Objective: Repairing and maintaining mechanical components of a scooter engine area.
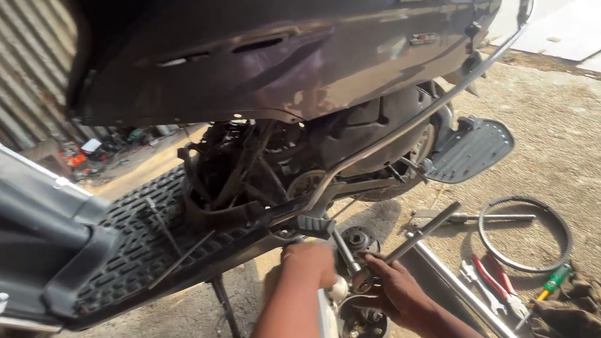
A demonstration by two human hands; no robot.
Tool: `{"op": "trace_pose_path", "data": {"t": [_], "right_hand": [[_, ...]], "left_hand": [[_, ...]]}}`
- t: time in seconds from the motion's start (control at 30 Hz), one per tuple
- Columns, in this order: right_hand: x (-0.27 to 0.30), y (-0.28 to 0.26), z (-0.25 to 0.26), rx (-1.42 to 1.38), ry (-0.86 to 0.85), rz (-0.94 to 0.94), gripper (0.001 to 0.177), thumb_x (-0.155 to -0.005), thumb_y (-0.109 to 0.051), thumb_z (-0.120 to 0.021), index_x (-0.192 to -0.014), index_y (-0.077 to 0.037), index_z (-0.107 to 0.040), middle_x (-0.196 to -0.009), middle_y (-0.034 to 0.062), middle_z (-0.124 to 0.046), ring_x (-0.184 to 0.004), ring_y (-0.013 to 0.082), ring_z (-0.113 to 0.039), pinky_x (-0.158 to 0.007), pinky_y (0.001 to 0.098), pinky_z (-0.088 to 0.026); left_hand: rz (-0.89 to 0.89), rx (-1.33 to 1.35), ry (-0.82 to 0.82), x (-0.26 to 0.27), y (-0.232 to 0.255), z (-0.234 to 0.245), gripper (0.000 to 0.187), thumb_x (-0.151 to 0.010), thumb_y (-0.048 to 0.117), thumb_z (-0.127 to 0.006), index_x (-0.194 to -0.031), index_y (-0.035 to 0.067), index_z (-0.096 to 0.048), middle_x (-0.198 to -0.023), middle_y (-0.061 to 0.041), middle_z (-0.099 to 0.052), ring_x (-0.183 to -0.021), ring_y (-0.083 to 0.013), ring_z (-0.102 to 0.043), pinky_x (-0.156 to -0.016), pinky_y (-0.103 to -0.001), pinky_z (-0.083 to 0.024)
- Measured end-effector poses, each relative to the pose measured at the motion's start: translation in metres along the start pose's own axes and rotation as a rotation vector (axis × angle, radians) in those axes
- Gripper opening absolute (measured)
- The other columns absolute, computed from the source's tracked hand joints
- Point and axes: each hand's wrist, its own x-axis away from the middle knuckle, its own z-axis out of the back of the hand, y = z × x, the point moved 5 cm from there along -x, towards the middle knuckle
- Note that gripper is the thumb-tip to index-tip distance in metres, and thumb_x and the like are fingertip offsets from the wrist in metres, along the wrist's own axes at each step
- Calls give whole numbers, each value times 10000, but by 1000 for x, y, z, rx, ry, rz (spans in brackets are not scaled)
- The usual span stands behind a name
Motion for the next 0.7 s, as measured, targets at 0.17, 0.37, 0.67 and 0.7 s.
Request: {"op": "trace_pose_path", "data": {"t": [0.17, 0.37, 0.67, 0.7], "right_hand": [[-11, 2, 7, 87, 24, 70, 454, -901, -146, -689, -1332, -43, -595, -919, 121, -735, -724, 207, -734, -638, 401, -639], [-18, -6, 4, 58, -33, 45, 350, -858, -67, -700, -1183, 55, -658, -849, 135, -697, -700, 216, -707, -625, 390, -649], [-78, 18, 20, 35, -57, 100, 307, -767, -12, -765, -1063, 42, -700, -813, 132, -703, -648, 205, -655, -530, 356, -543], [-75, 13, 20, 102, 3, 121, 321, -733, -29, -753, -1042, 40, -703, -774, 142, -705, -612, 238, -661, -493, 388, -526]], "left_hand": [[29, 265, 18, 51, 20, 44, 391, -839, 296, -696, -1151, 71, -768, -1159, -159, -757, -1086, -338, -734, -933, -484, -578], [5, 461, 57, 79, 30, 102, 344, -838, 274, -677, -1094, 73, -788, -1121, -172, -773, -1034, -311, -759, -938, -417, -576], [-35, 463, 308, 6, 35, 66, 363, -929, 358, -653, -1129, 57, -679, -1111, -207, -683, -1051, -350, -702, -929, -486, -543], [-115, 433, 419, -6, 40, 63, 375, -907, 380, -687, -1069, 42, -702, -1101, -237, -671, -1037, -383, -683, -903, -500, -537]]}}
